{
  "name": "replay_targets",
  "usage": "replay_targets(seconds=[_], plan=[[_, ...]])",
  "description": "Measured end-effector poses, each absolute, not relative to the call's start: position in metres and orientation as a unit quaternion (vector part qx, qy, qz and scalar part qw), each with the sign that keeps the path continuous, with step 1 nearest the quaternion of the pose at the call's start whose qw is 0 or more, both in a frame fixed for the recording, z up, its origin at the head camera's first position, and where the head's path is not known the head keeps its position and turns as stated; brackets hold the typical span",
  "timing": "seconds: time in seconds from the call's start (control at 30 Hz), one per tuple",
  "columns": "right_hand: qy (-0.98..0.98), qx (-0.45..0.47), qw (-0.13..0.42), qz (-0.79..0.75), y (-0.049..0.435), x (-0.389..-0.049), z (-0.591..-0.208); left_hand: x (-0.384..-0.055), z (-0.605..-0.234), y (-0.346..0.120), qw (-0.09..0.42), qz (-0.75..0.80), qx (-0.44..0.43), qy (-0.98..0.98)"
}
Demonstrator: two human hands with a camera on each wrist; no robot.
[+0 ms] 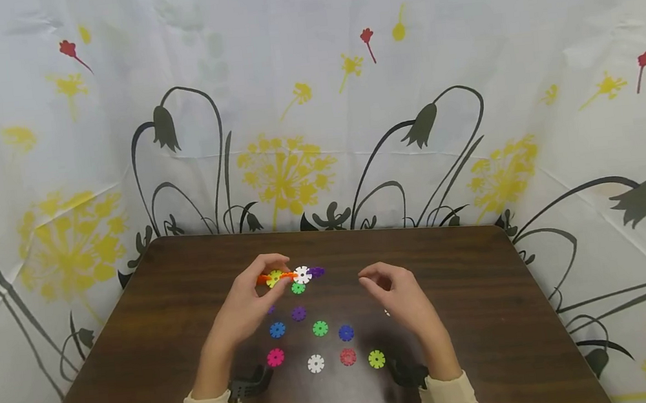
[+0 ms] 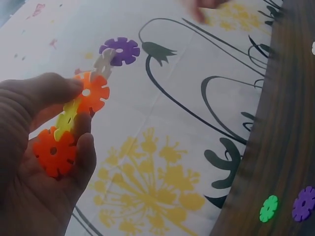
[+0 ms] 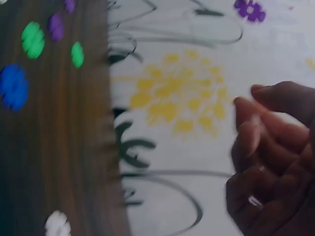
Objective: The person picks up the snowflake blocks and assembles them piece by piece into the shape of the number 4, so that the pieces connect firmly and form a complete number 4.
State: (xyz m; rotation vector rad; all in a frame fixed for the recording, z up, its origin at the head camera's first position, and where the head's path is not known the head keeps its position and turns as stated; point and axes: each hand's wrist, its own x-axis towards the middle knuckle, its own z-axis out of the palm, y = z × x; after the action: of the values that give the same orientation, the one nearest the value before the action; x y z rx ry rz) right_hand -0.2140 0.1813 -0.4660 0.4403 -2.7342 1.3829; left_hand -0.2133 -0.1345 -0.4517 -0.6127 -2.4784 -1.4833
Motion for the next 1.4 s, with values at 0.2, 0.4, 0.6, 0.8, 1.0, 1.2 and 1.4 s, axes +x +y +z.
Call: replay_targets(seconds=[0.2, 0.4, 0.6, 0.8, 1.0, 1.2, 1.4], plan=[[-0.915, 0.081, -0.054, 0.393, 0.199, -0.215, -0.491, -0.214, -0.455, -0.139, 0.092, -0.509, -0.199, -0.833], [-0.944, 0.018, -0.084, 0.318, 0.209, -0.217, -0.520, -0.213, -0.456, -0.143, 0.058, -0.536, -0.190, -0.821], [-0.963, -0.016, -0.091, 0.251, 0.214, -0.221, -0.537, -0.216, -0.457, -0.142, 0.029, -0.593, -0.159, -0.788], [-0.969, -0.044, -0.094, 0.224, 0.216, -0.225, -0.545, -0.220, -0.458, -0.138, 0.029, -0.641, -0.118, -0.758], [-0.967, -0.063, -0.093, 0.227, 0.216, -0.229, -0.546, -0.222, -0.457, -0.140, 0.030, -0.671, -0.096, -0.734], [-0.958, -0.063, -0.095, 0.262, 0.217, -0.228, -0.545, -0.224, -0.459, -0.140, 0.033, -0.697, -0.108, -0.708], [-0.950, -0.056, -0.071, 0.300, 0.215, -0.227, -0.544, -0.224, -0.459, -0.138, 0.060, -0.677, -0.128, -0.722]])
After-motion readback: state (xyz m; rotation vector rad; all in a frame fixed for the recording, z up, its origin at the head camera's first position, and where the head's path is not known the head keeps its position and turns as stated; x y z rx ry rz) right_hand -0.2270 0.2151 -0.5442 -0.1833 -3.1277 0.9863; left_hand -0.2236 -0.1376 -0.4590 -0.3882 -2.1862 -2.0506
